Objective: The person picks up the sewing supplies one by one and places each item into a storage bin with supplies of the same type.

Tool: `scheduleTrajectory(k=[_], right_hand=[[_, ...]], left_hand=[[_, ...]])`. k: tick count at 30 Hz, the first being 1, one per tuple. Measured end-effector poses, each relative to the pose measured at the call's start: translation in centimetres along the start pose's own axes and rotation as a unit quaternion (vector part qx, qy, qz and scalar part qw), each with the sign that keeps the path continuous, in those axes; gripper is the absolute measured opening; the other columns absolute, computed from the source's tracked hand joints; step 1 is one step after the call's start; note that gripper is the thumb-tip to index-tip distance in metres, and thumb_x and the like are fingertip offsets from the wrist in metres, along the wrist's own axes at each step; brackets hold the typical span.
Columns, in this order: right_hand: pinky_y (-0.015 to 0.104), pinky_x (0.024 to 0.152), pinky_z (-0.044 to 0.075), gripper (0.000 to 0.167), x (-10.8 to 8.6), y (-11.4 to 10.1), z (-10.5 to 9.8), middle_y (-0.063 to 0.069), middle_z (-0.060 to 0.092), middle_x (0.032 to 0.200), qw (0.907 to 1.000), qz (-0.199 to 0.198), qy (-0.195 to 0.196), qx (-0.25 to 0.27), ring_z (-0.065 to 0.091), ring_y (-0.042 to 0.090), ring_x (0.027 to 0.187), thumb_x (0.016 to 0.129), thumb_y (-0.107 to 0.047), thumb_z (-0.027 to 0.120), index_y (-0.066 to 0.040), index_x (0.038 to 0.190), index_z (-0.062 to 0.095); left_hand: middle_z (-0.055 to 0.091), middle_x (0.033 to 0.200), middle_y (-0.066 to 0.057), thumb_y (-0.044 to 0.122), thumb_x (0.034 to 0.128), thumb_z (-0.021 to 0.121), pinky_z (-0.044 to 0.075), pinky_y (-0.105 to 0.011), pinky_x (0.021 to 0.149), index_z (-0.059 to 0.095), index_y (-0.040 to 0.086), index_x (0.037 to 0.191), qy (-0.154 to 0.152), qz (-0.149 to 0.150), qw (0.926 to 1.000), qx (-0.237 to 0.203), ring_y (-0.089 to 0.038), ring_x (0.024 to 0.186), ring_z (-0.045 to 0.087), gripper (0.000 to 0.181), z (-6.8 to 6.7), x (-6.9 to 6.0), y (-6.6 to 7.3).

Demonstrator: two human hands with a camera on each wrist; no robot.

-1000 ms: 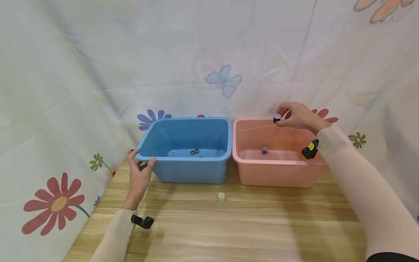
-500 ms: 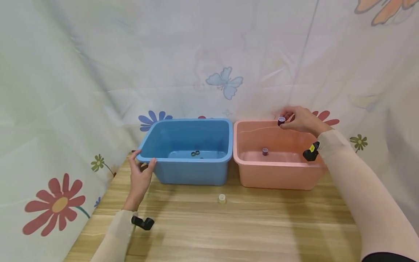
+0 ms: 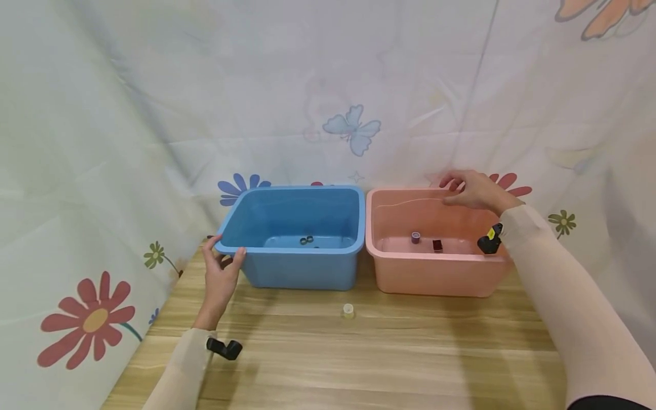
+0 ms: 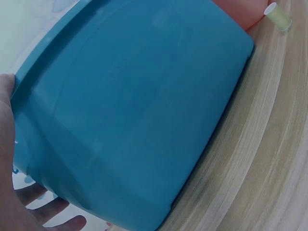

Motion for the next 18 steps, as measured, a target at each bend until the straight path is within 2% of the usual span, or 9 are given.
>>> scheduleTrajectory(k=[4,8,13,17,18], right_hand=[[0.055,0.092,0.048,0.05,0.1,-0.3,-0.1,0.019,0.063,0.125,1.0,-0.007,0.003,-0.002,0.059,0.036,0.113,0.092,-0.034,0.079,-0.01,0.131,0.06],[0.054,0.092,0.048,0.052,0.2,-0.7,-0.1,0.015,0.063,0.124,1.0,-0.007,0.001,-0.001,0.06,0.034,0.113,0.092,-0.039,0.079,-0.012,0.133,0.06],[0.055,0.092,0.05,0.055,0.0,-1.1,-0.1,0.015,0.062,0.126,0.9999,-0.012,-0.004,-0.003,0.06,0.035,0.116,0.091,-0.042,0.078,-0.013,0.134,0.059],[0.056,0.092,0.052,0.056,-0.1,-1.8,-0.2,0.017,0.062,0.128,0.9997,-0.021,0.0,-0.011,0.06,0.037,0.117,0.092,-0.04,0.078,-0.013,0.137,0.058],[0.057,0.093,0.052,0.056,-0.1,-2.0,-0.2,0.018,0.062,0.129,0.9996,-0.023,0.001,-0.013,0.06,0.038,0.117,0.093,-0.039,0.077,-0.013,0.138,0.057]], left_hand=[[0.035,0.158,-0.022,0.039,0.0982,0.069,0.047,-0.061,0.099,0.02,0.025,0.157,0.001,-0.001,1.0,0.003,-0.045,0.132,0.048,0.078,-0.1,0.0,0.0],[0.037,0.157,-0.018,0.044,0.0972,0.069,0.048,-0.059,0.098,0.022,0.031,0.156,0.012,0.011,0.9998,0.007,-0.041,0.131,0.049,0.077,-0.3,0.2,-0.8],[0.039,0.156,-0.018,0.048,0.0954,0.071,0.048,-0.061,0.096,0.024,0.035,0.154,0.018,0.018,0.9996,0.008,-0.041,0.129,0.051,0.076,-0.3,0.4,-1.5],[0.038,0.156,-0.019,0.049,0.0954,0.07,0.048,-0.061,0.097,0.023,0.035,0.154,0.013,0.021,0.9997,0.004,-0.042,0.13,0.05,0.077,-0.2,0.3,-1.4],[0.037,0.156,-0.02,0.046,0.096,0.07,0.048,-0.061,0.098,0.023,0.033,0.155,0.01,0.017,0.9998,0.001,-0.043,0.13,0.05,0.077,-0.2,0.1,-0.9]])
Point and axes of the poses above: each hand's wrist, its own x-axis towards the middle knuckle, its own z-axis out of the palm, y = z × x, the point moved 7 cm from there along x, towards the middle knuckle
